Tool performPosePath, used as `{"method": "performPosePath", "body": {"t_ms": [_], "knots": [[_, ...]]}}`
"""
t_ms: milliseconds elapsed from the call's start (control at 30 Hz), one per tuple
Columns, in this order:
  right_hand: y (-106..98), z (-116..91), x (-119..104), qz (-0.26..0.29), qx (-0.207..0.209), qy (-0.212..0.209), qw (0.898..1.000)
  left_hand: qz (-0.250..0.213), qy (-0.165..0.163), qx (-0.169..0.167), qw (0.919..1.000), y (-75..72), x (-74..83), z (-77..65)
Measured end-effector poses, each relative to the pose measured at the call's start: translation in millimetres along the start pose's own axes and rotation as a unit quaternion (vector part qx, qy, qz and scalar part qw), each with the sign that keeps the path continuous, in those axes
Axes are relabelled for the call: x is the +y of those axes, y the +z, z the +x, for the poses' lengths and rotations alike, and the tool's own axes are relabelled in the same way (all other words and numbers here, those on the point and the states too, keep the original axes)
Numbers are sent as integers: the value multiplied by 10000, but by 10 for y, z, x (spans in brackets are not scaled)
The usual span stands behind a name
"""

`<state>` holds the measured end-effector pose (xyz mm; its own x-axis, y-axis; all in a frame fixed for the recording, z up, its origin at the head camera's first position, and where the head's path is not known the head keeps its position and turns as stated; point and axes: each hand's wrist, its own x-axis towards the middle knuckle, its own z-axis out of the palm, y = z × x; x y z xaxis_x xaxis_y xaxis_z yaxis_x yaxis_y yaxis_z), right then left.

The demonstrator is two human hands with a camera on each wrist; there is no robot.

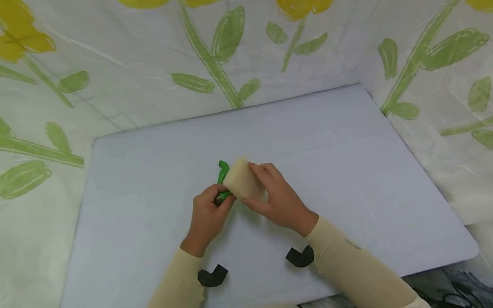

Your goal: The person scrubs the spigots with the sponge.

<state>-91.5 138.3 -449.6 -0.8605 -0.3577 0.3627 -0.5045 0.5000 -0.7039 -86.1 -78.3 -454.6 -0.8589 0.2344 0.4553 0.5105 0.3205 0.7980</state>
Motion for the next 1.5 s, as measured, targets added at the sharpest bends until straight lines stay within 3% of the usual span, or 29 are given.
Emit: {"method": "performPosePath", "body": {"t_ms": [67,200,267,400,500,633,733,800,933,1033,1167,1267,1400,1500], "knots": [[-32,33,21,84,-64,-10,9999,-79,-7,-12,10000,-29,86,34],[-128,91,137,409,18,559,9976,-370,-25,-102,9993,-68,157,74],[-153,104,161,603,-40,623,9962,-388,-23,-113,9992,-80,159,92],[-145,117,96,765,-299,96,9966,-301,-125,-63,9994,-98,132,128],[-148,139,57,590,-201,-203,9979,-350,-206,-75,9991,-106,131,136],[-163,146,111,489,-20,251,9985,-507,-205,-209,9983,-114,160,100],[-112,79,142,722,-148,679,9950,-545,-263,-305,9977,-130,165,29],[-66,12,117,971,-296,728,9922,-555,-399,-340,9971,-143,161,-29],[-46,-91,2,1214,-455,292,9911,-488,-732,-355,9955,-167,161,-86],[-112,-119,-103,1326,-455,-69,9901,-422,-801,-351,9953,-174,161,-82],[-271,-107,-283,1593,-558,-454,9846,-383,-548,-364,9971,-176,147,-74],[-356,-75,-341,1723,-746,-367,9815,-267,-178,-386,9987,-158,36,-92],[-332,-54,-184,1515,-1164,140,9815,-69,210,-558,9982,-127,-165,-112],[-298,-60,-66,1414,-1501,149,9784,89,298,-728,9969,-125,-236,-102]]}}
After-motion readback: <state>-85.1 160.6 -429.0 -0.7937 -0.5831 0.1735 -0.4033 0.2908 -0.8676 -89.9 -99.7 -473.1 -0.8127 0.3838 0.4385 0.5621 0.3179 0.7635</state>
